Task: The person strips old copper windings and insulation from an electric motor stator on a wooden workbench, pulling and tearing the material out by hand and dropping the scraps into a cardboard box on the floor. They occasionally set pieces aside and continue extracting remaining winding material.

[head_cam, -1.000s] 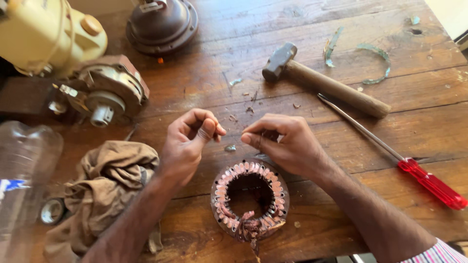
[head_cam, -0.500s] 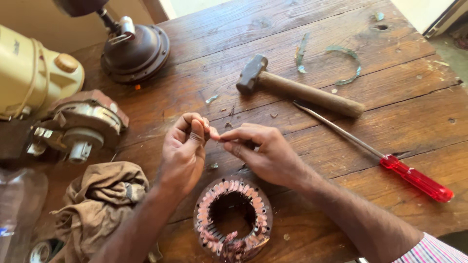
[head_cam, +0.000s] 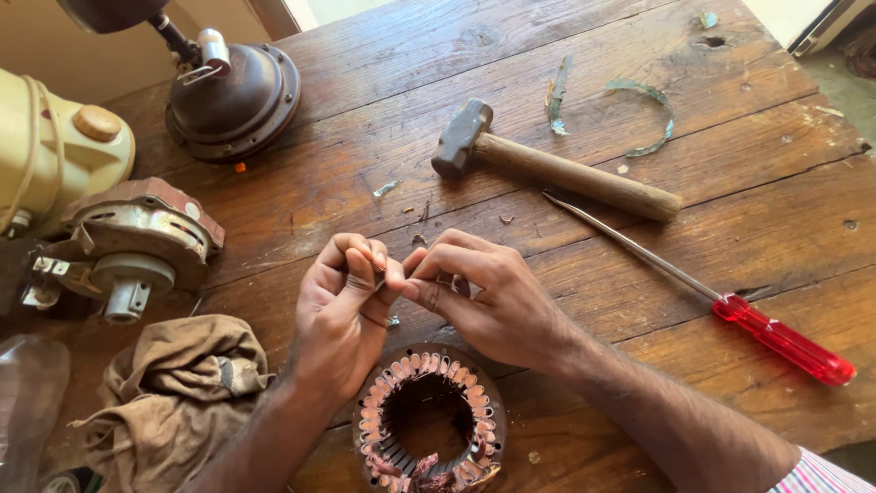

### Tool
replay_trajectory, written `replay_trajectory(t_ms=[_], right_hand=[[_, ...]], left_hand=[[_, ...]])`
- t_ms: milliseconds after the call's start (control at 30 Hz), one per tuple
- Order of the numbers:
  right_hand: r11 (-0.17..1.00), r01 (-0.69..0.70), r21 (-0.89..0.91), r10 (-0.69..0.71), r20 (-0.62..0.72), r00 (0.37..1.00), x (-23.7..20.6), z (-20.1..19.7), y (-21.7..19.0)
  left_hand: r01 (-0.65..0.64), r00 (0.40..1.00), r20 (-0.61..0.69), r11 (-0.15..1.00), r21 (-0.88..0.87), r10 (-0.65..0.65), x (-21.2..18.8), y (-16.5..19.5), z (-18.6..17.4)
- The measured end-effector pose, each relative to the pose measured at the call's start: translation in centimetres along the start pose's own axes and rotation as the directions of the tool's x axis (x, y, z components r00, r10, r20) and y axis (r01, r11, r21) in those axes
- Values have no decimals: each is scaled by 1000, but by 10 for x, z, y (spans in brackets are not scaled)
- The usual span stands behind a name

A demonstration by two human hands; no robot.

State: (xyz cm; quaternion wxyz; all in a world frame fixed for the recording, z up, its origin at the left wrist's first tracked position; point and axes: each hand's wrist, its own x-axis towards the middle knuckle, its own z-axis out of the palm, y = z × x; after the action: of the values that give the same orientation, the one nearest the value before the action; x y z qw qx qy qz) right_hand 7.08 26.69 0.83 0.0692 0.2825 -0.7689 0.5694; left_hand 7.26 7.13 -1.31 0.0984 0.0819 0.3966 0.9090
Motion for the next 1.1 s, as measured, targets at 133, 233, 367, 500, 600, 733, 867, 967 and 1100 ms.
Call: replay_trajectory(t_ms=[133,233,367,500,600,733,867,967,1100], right_hand=[[998,63,11,-63,14,998,-2,2,-3],[998,27,-49,-25,38,999,-1,3,-4],[996,57,-72,-52,70,996,-1,2,-1],[996,-60,-66,65,80,995,0,4,5],[991,-116,-59,121,74,990,1,6,8],[984,-163,-73,166,44,985,2,7,7],[988,-110,-106,109,-18,994,2,8,5],[983,-177,-47,174,-72,982,1,11,6],[991,-136,-5,134,-167,977,0,12,8]], left_hand=[[-51,999,14,998,47,50,-2,2,2],[-39,999,-1,998,46,39,-3,3,2],[-45,999,6,998,38,45,-2,3,1],[-83,996,-15,995,59,84,1,5,-5],[-139,987,-63,986,96,146,3,8,-14],[-121,978,-157,985,124,140,5,12,-32],[-180,940,-282,982,61,190,11,13,-49],[-124,942,-307,991,54,135,12,13,-55],[-58,940,-333,997,49,71,10,14,-54]])
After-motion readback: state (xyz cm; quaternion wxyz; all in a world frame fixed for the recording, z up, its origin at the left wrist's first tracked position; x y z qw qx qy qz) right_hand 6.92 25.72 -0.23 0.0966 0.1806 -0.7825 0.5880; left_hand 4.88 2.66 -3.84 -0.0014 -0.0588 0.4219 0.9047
